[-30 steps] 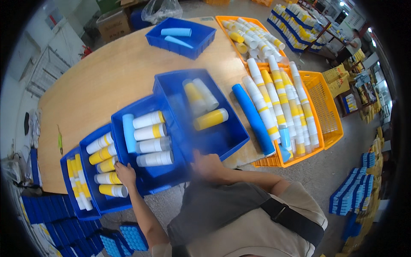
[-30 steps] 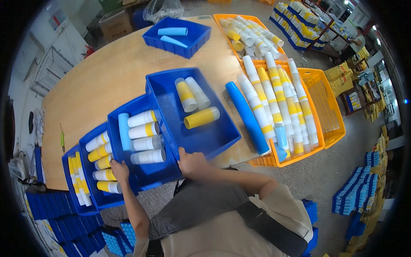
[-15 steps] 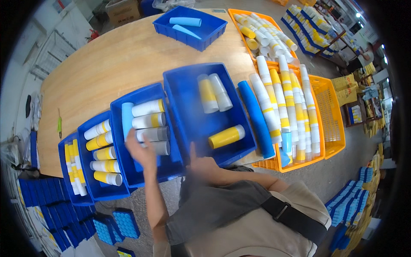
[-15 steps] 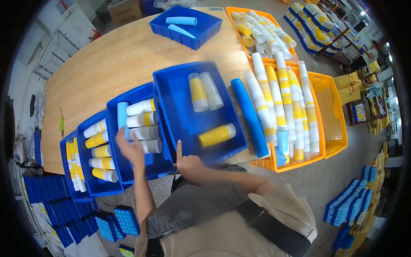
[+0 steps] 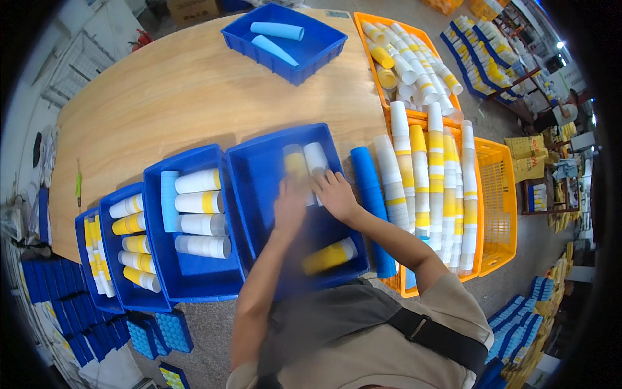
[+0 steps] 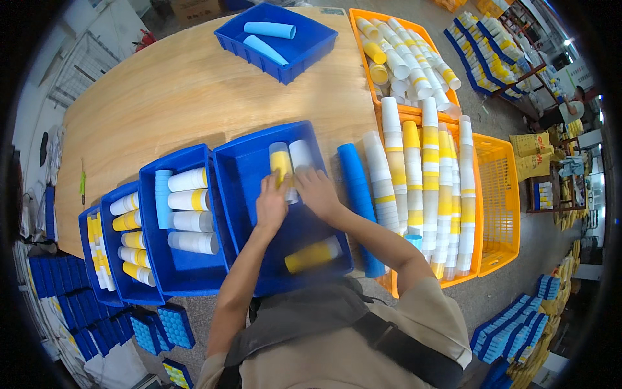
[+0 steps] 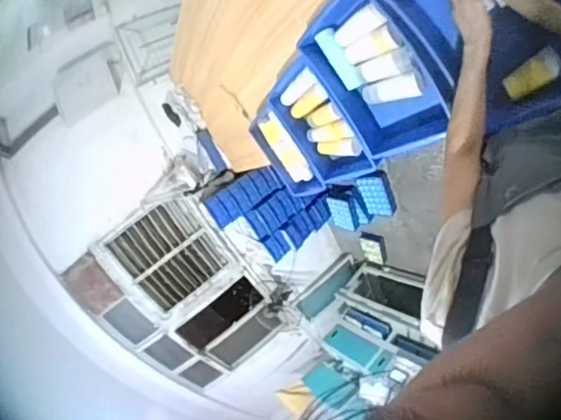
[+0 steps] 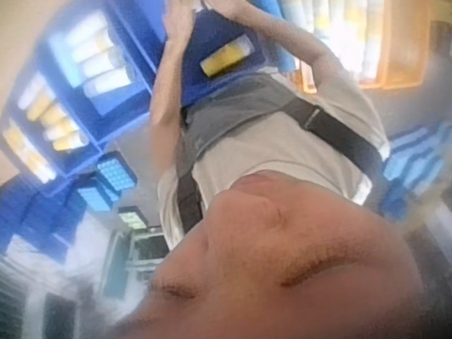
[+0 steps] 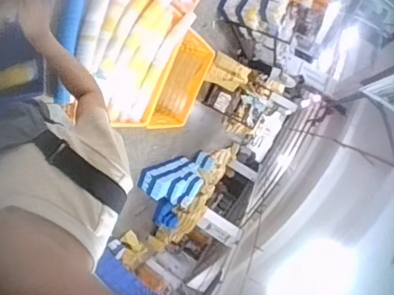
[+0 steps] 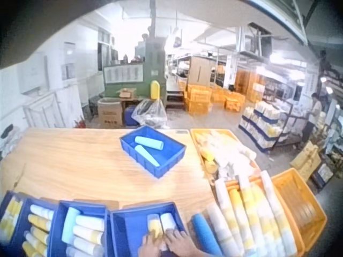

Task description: The person sorts cylindrical plastic tubes from a yellow basket into blue trays, separating them by color and stacking them. They then carry a filled tray to a nearby area and place it on the floor. Finally, they pick up a large yellow sack and carry it across the room.

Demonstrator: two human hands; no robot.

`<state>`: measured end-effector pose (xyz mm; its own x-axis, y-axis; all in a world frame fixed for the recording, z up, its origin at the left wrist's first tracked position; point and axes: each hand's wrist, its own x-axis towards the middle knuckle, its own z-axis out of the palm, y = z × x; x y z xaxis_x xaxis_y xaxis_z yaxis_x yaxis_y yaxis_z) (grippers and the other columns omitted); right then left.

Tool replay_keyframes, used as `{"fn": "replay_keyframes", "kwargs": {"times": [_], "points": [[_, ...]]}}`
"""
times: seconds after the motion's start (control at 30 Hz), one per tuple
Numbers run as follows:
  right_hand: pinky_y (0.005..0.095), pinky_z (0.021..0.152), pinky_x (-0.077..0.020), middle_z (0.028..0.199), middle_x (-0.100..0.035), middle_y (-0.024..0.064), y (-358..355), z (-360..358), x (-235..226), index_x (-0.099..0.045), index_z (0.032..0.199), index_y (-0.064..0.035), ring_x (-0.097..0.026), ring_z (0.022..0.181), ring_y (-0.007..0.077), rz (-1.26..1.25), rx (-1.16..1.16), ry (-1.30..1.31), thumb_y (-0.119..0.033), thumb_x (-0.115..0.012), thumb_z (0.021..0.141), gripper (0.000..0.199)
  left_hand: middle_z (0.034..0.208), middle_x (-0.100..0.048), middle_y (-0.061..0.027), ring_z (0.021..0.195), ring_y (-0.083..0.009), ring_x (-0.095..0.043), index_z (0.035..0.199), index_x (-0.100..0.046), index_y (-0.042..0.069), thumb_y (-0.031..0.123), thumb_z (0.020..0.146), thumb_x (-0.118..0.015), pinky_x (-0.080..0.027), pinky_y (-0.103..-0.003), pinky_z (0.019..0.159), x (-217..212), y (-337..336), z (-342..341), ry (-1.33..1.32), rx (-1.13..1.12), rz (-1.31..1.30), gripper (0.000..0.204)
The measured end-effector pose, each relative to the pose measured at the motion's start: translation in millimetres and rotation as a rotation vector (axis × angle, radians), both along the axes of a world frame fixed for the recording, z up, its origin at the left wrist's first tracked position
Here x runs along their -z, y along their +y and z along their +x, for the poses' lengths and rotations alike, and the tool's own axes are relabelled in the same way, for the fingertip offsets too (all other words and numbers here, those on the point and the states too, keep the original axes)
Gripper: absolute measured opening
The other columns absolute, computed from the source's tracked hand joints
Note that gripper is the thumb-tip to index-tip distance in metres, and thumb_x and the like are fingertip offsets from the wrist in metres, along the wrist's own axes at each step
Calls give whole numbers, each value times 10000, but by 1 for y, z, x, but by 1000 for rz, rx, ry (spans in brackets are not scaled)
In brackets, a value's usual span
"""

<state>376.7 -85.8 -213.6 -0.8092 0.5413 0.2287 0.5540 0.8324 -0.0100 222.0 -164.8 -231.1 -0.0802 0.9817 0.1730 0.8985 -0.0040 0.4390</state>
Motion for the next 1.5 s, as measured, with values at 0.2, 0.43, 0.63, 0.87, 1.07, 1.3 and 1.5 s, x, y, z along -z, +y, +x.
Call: {"fn": "replay_keyframes", "kwargs": {"times": [0.2, 0.43, 0.63, 0.87, 1.07, 1.3, 1.5], "points": [[428, 772, -553, 1050, -589, 146, 67, -19, -26, -622, 995, -41, -591, 1016, 321, -113, 50, 99, -75, -601, 806, 193, 966, -673, -181, 950, -391, -657, 1067, -671, 46, 45, 807, -627, -571, -469, 742, -34, 54, -51, 59, -162, 171, 264], [441, 824, -538, 925, -662, 132, 150, -45, -79, -740, 861, -92, -652, 936, 338, -363, 17, -95, -17, -588, 776, 190, 908, -706, -260, 916, -423, -692, 1077, -721, 50, 5, 848, -620, -542, -464, 806, -94, 113, -83, -174, -195, -92, 254], [419, 792, -543, 918, -684, 108, 149, -15, -159, -718, 929, -95, -670, 894, 316, -314, -15, 345, -48, -628, 786, 175, 876, -712, -217, 854, -401, -704, 1013, -693, 14, -16, 793, -685, -555, -444, 786, -152, 58, -116, -49, -350, 126, 222], [451, 753, -551, 899, -702, 181, 85, -106, -100, -668, 988, -39, -688, 867, 351, -359, -216, -102, -73, -621, 817, 181, 904, -694, -280, 880, -431, -691, 967, -647, -25, 13, 817, -640, -550, -502, 778, -102, 59, -141, 182, -458, -170, 154], [461, 698, -554, 814, -678, 188, 107, -117, -103, -711, 860, -50, -696, 826, 324, -197, -260, 331, -117, -632, 826, 109, 957, -703, -230, 899, -416, -682, 988, -701, 56, 23, 840, -600, -544, -483, 768, -128, 42, -144, 151, -458, 115, 182], [454, 693, -538, 898, -699, 132, 100, -43, -104, -695, 778, -111, -689, 834, 333, -244, 69, -139, -114, -647, 824, 66, 918, -723, -225, 872, -392, -703, 1026, -770, 93, 78, 850, -701, -551, -452, 822, -121, 31, -74, -71, -317, -248, 190], [428, 724, -546, 939, -701, 113, 90, -8, -106, -730, 858, -123, -693, 818, 329, -204, 174, 45, -107, -646, 861, 85, 987, -714, -230, 944, -397, -686, 1051, -772, 63, -12, 833, -663, -534, -417, 878, -111, 50, -54, -325, -195, -72, 256]]}}
